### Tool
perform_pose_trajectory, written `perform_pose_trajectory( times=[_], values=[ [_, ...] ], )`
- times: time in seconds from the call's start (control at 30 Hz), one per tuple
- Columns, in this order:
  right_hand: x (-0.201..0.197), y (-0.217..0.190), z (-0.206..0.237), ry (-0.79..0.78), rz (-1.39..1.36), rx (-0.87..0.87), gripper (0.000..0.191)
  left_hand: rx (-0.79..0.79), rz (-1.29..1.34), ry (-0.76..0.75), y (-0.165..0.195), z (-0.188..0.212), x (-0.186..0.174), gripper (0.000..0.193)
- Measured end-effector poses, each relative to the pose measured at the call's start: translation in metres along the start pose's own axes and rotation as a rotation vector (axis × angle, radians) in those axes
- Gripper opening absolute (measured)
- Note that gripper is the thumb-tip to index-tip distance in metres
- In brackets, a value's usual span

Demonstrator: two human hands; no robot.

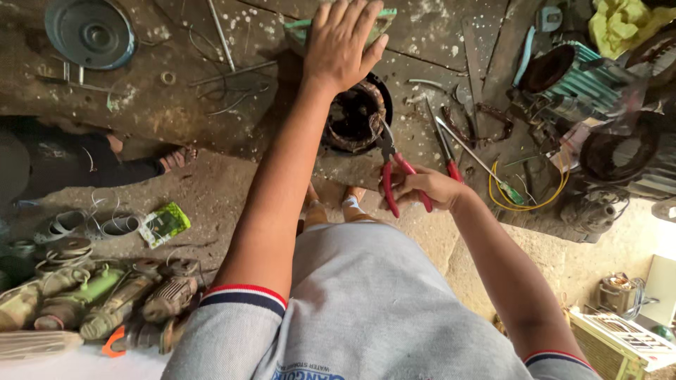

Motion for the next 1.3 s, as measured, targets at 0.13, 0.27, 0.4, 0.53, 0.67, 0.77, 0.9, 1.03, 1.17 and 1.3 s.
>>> perform_pose_trajectory(
  times=[0.13,0.27,0.4,0.53,0.67,0.77,0.9,1.03,1.17,1.3],
  values=[
    [0.04,-0.005,0.021,-0.477,-0.535,0.103,0.034,-0.026,0.022,-0.012,-0.001,0.001,0.002,0.053],
    [0.034,-0.01,0.024,-0.236,-0.246,0.03,0.023,-0.052,0.038,-0.078,-0.005,0.003,0.007,0.053],
    [0.004,-0.017,0.021,0.258,0.484,-0.024,0.035,-0.023,-0.01,-0.02,-0.003,0.003,0.005,0.054],
    [0.004,-0.01,0.009,0.425,0.681,-0.304,0.029,-0.007,-0.003,-0.04,-0.001,0.001,0.01,0.059],
    [0.007,-0.008,-0.02,0.639,0.851,-0.787,0.036,-0.069,0.05,-0.086,-0.007,0.003,0.014,0.059],
    [0.017,-0.012,-0.029,0.803,0.895,-1.14,0.051,-0.077,0.024,-0.124,-0.009,0.004,0.019,0.061],
    [0.014,-0.003,-0.024,0.769,0.871,-0.997,0.054,-0.038,0.006,-0.082,-0.006,0.003,0.02,0.063],
    [0.014,0.006,0.01,0.705,0.764,-0.699,0.055,-0.041,-0.103,-0.157,-0.008,0.004,0.023,0.06],
    [0.017,0.01,0.036,0.786,0.922,-0.817,0.051,-0.035,-0.021,-0.123,-0.004,0.002,0.018,0.056],
    [0.013,0.01,0.024,0.722,0.986,-0.796,0.044,-0.043,-0.053,-0.153,0.0,0.002,0.016,0.053]
  ],
)
Point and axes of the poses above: each hand's wrist, its own z-axis away from the middle knuckle, its own x-axis out of the palm, y = z × x, the point moved 5 cm from there along -z, towards the middle knuckle, and after that the axes turned 13 degrees about y, right-handed, at the moved point
